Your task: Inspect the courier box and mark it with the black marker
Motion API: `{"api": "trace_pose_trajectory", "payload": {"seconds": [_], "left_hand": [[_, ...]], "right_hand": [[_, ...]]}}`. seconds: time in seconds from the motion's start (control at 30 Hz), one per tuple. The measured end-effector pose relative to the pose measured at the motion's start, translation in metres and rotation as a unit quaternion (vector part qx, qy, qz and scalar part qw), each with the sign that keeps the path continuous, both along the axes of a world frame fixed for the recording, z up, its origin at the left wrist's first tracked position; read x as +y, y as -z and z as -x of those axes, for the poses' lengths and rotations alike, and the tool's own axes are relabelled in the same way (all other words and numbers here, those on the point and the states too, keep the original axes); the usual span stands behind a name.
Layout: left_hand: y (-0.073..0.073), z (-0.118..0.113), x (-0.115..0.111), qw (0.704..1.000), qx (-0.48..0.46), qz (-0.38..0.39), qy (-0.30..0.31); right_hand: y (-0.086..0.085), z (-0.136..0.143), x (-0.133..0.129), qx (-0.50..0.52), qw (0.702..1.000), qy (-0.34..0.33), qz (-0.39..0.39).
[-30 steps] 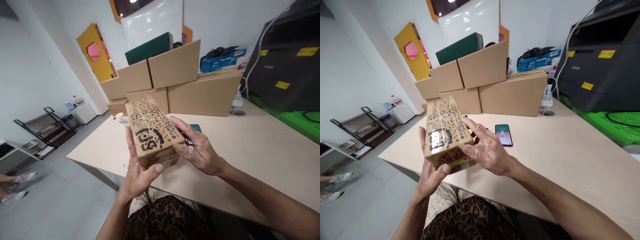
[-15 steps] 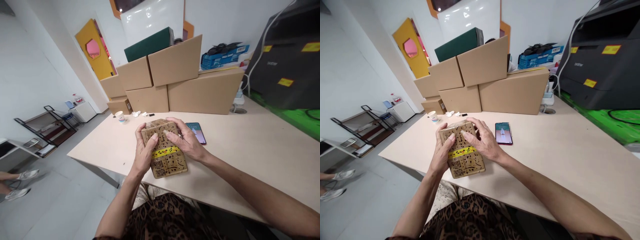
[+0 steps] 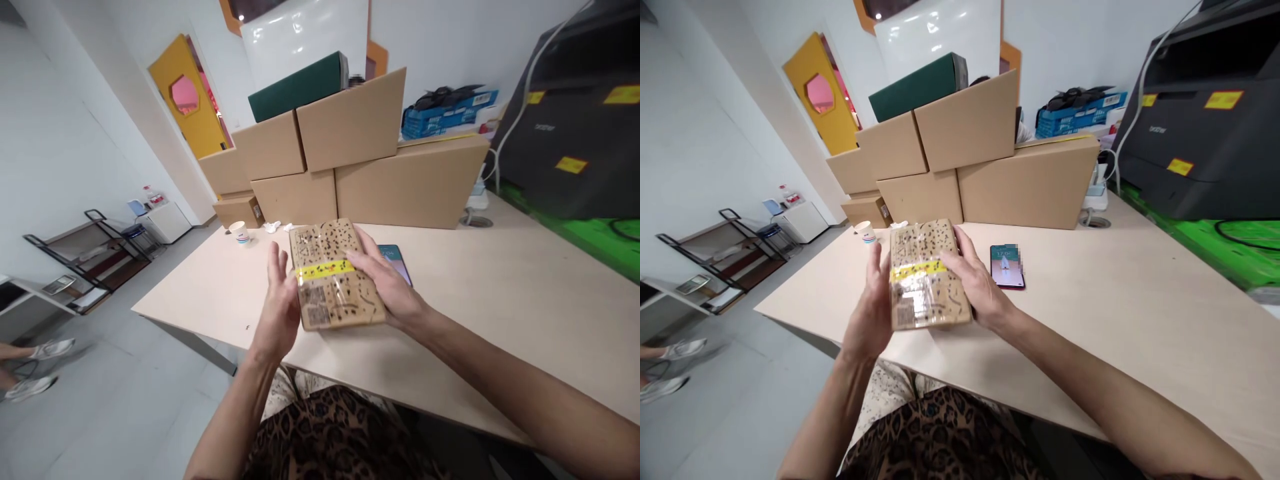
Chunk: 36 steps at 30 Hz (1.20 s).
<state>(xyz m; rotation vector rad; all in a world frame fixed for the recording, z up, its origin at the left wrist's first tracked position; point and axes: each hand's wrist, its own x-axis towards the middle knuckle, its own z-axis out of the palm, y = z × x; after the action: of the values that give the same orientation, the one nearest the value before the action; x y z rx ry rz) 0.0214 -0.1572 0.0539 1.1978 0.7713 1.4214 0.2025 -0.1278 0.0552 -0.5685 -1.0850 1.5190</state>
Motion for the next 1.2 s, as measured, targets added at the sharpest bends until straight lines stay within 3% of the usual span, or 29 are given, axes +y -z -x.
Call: {"api": "trace_pose_trajectory", "payload": {"seconds": [0.13,0.37,0.5,0.57,0.67,0.8,0.9,1.0,1.1,1.2], "left_hand": [[0.022,-0.014,0.004,0.999,0.011,-0.021,0.023],[0.012,-0.021,0.020,1.000,-0.002,-0.002,-0.021],[0.033,-0.002,0.024,0.993,0.070,-0.075,-0.057],[0.047,0.006,0.023,0.987,0.099,-0.122,-0.033],[0.055,0.006,0.016,0.975,0.133,-0.168,-0.061],[0.032,-0.009,0.000,0.963,0.139,-0.176,-0.149],[0.005,-0.013,-0.005,0.968,0.142,-0.140,-0.153],[-0.008,-0.005,0.007,0.977,0.116,-0.118,-0.135],[0.007,0.009,0.028,0.990,0.112,-0.053,-0.073],[0.040,0.020,0.040,0.987,0.142,-0.055,-0.047]], "right_hand": [[0.005,0.007,0.015,0.024,0.999,0.036,-0.002],[0.017,0.017,0.025,0.012,0.998,0.057,-0.037],[0.042,0.010,0.025,-0.080,0.979,0.096,-0.160],[0.053,0.006,0.023,-0.139,0.959,0.083,-0.235],[0.056,0.004,0.014,-0.182,0.937,0.078,-0.287],[0.034,0.006,-0.003,-0.184,0.956,0.069,-0.218],[0.016,0.003,-0.010,-0.165,0.968,0.019,-0.189],[0.013,-0.001,0.000,-0.158,0.968,0.043,-0.189],[0.027,-0.001,0.020,-0.154,0.977,0.071,-0.130],[0.046,0.006,0.035,-0.138,0.984,0.064,-0.093]]}}
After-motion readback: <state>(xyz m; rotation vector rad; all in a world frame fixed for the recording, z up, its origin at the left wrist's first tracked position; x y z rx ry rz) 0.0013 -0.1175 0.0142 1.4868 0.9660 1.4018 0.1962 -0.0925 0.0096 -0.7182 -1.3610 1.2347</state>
